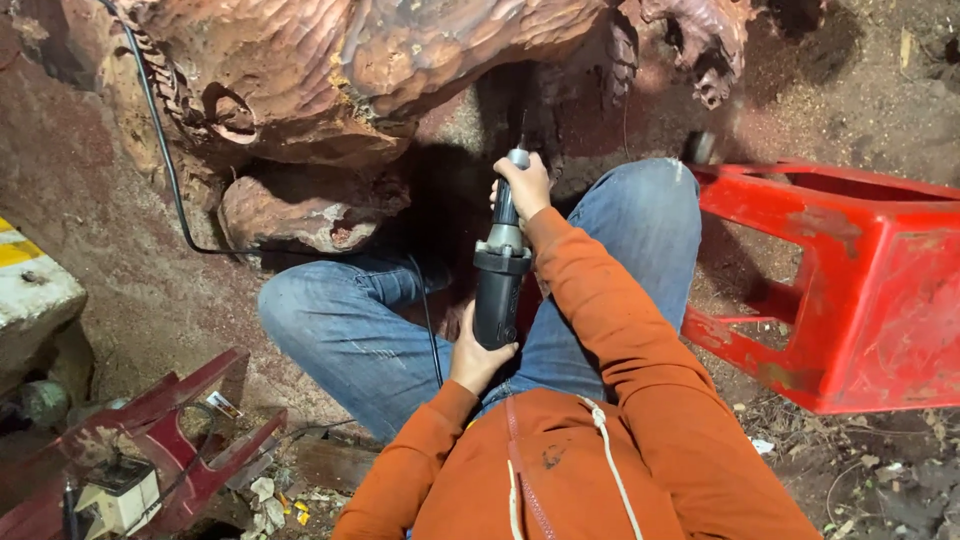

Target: A person uses a power rotary tool to carve intricate details into a large wooden sculpture while sitting on the floor.

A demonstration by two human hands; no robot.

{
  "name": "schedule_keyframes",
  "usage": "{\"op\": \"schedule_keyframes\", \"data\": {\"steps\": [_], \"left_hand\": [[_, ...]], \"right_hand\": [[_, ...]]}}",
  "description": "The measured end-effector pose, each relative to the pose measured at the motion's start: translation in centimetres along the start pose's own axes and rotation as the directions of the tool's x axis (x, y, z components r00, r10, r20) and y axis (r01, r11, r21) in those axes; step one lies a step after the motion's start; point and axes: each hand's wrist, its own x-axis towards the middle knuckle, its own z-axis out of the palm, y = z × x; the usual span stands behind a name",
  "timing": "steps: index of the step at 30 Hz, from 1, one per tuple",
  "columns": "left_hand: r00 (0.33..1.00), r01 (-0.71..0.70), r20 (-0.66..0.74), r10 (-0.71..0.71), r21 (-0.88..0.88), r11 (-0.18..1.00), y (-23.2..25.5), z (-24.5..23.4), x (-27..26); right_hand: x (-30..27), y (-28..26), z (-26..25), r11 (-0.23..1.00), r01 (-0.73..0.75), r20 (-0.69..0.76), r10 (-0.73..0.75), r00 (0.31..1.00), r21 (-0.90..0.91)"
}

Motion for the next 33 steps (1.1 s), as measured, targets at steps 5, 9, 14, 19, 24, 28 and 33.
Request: {"op": "schedule_keyframes", "data": {"steps": [5,9,14,19,24,28,33], "left_hand": [[0.999,-0.001,-0.033,0.000,-0.045,0.999,-0.6,0.5,-0.1],[1.000,-0.010,0.009,0.010,0.004,1.000,1.0,0.0,0.2],[1.000,-0.005,0.015,0.005,-0.004,1.000,0.6,-0.4,0.2],[1.000,0.004,0.009,-0.004,-0.011,1.000,-0.6,-2.3,-2.2],[0.996,0.092,-0.003,-0.092,0.022,0.995,-2.4,-6.3,-6.3],[0.992,0.126,0.000,-0.126,0.049,0.991,-3.3,-7.0,-8.6],[0.993,0.085,0.078,-0.091,0.070,0.994,-3.1,-7.1,-10.0]], "right_hand": [[1.3,1.7,1.2,0.999,-0.034,0.017,0.034,0.999,0.001],[0.2,-0.2,0.2,0.999,0.009,-0.004,-0.009,1.000,0.040],[0.6,-0.1,0.5,1.000,0.009,0.009,-0.009,1.000,0.018],[-0.1,3.0,1.7,0.998,-0.050,0.080,0.047,0.996,0.042],[-4.0,6.0,2.7,0.919,-0.300,0.256,0.235,0.938,0.255],[-4.8,7.5,1.8,0.871,-0.372,0.365,0.249,0.897,0.322],[-7.0,6.4,-0.8,0.826,-0.439,0.408,0.286,0.867,0.354]]}}
